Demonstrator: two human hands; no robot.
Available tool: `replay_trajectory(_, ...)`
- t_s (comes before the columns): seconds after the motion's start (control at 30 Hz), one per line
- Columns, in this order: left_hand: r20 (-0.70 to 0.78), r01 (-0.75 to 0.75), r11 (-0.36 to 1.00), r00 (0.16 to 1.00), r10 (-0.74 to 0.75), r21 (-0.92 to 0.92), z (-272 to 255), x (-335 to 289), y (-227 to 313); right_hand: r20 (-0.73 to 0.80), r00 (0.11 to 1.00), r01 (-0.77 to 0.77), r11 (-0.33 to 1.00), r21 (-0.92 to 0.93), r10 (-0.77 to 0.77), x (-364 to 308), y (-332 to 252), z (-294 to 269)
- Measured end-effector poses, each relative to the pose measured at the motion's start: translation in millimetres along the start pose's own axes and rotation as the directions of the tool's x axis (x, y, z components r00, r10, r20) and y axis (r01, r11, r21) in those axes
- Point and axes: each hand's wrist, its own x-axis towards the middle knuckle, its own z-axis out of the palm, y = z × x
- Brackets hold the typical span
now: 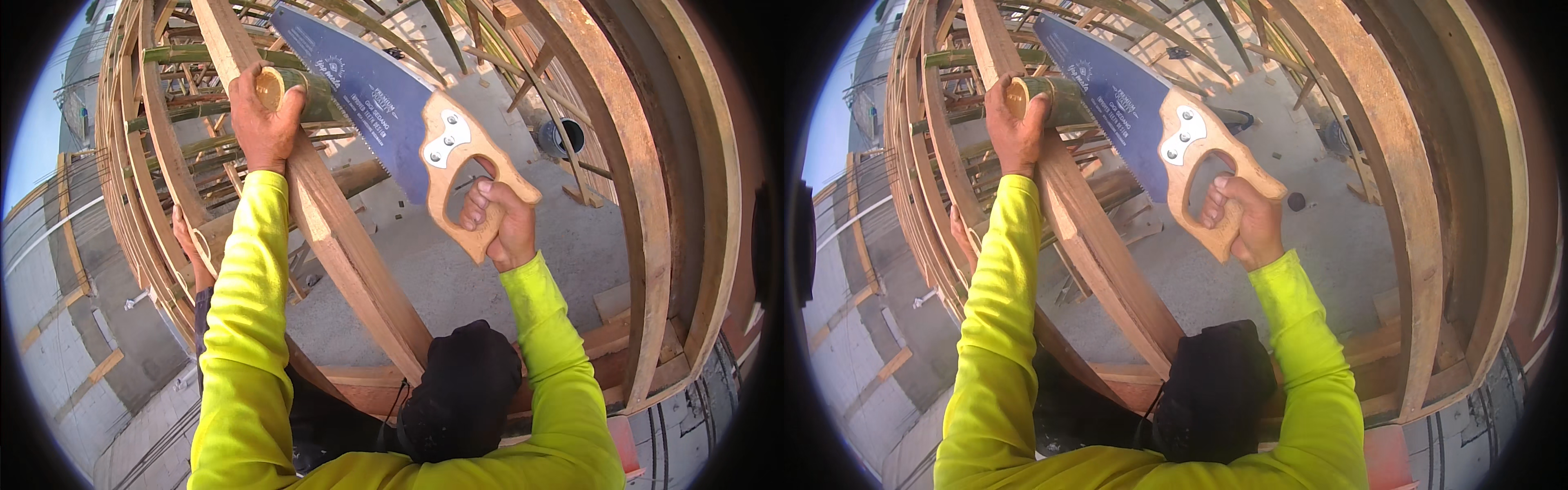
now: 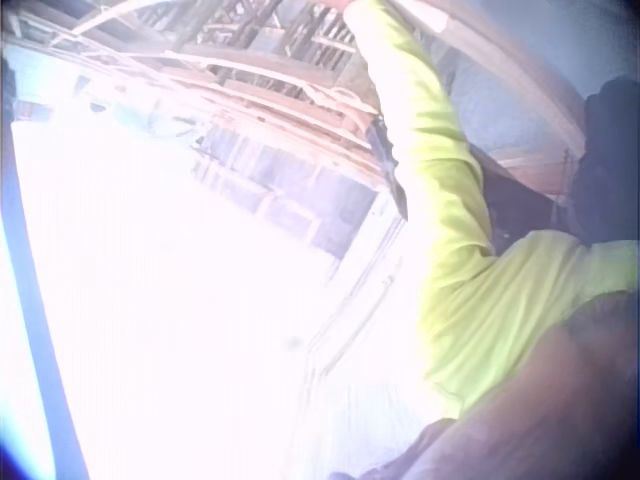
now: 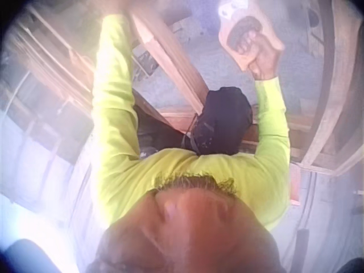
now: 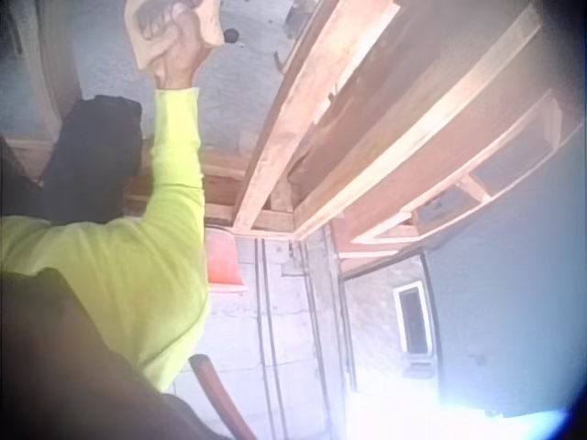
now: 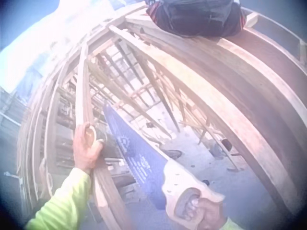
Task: The person assembles a curved bamboo framework by cutting bamboo poles with a hand saw, hammering them into place, and securing joints with a hammer and pliers. The person works on a partially built dome-like structure on a concrete floor.
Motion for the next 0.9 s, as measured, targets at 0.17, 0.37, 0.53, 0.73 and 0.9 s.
replay_trajectory(0.17,-0.014,-0.007,0.999,1.000,0.006,-0.050,4.0,16.7,-12.3,-0.013,1.000,0.027,0.999,-0.029,-0.027,-14.7,14.5,14.1)
replay_trajectory(0.37,-0.064,-0.060,0.998,0.996,0.059,-0.017,6.8,22.9,-6.0,0.092,0.990,0.100,0.994,0.055,-0.104,16.4,11.0,27.4)
replay_trajectory(0.53,-0.034,-0.010,1.000,0.999,0.010,0.001,0.8,19.1,-5.9,0.111,0.992,0.069,0.998,-0.015,-0.066,-4.2,19.7,12.6)
replay_trajectory(0.73,-0.067,-0.029,0.999,0.997,0.030,0.020,11.8,28.0,-4.1,0.140,0.979,0.137,0.988,0.070,-0.146,52.9,8.1,48.8)
replay_trajectory(0.9,-0.059,-0.028,1.000,0.998,0.028,-0.003,7.1,23.9,-2.8,0.101,0.995,0.013,1.000,0.015,-0.015,-19.4,13.4,10.1)
